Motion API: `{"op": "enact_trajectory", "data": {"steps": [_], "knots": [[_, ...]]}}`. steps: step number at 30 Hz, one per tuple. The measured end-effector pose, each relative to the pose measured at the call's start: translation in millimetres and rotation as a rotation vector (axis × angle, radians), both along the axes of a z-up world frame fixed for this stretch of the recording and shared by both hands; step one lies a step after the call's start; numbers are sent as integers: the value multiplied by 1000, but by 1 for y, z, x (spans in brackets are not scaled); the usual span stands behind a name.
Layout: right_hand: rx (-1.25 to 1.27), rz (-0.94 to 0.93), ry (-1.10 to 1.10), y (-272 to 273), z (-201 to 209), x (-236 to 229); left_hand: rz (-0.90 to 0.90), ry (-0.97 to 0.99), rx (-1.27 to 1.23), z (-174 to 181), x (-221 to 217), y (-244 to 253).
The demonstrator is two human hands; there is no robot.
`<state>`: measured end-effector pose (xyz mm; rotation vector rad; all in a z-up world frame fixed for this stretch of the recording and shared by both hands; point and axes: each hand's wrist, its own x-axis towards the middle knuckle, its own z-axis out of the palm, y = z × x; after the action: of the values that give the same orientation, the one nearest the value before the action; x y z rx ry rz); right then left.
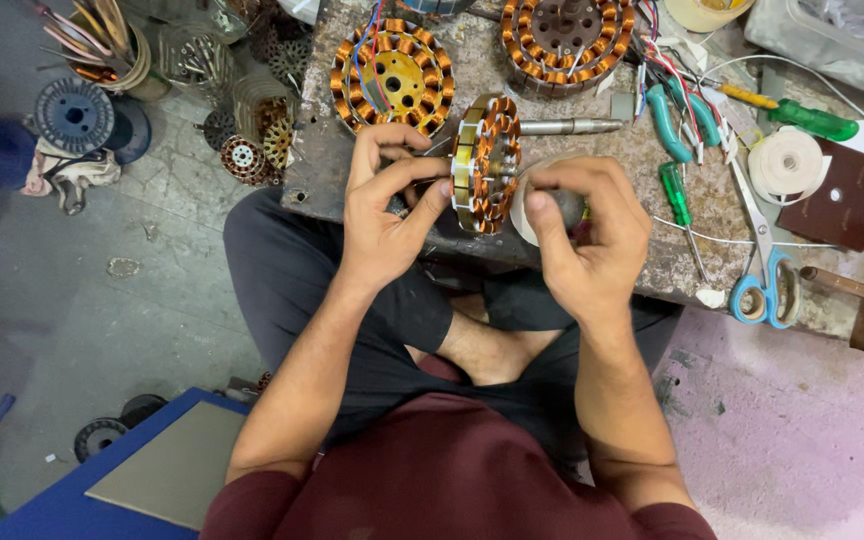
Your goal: The person is assembling a motor stator by hand. They wrap copper wire around the stator core, secure it with tape, and use scissors to trim excess wire. The work is performed on a cluttered workbench with various tools and parts visible.
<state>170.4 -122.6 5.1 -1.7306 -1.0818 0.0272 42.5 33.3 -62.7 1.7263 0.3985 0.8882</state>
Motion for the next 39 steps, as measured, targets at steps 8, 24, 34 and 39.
{"op": "enact_trajectory", "data": {"steps": [8,24,34,39], "knots": [[-78,-17,-148,9,-6,-5,2,-1,-7,0,1,0],[41,73,47,5,-20,1,409,119,251,-2,-29,-3],[15,58,-24,5,-20,-3,181,-22,236,12,-8,-19],[13,7,-1,4,-22,-4,93,-32,-6,8,4,-19]]}}
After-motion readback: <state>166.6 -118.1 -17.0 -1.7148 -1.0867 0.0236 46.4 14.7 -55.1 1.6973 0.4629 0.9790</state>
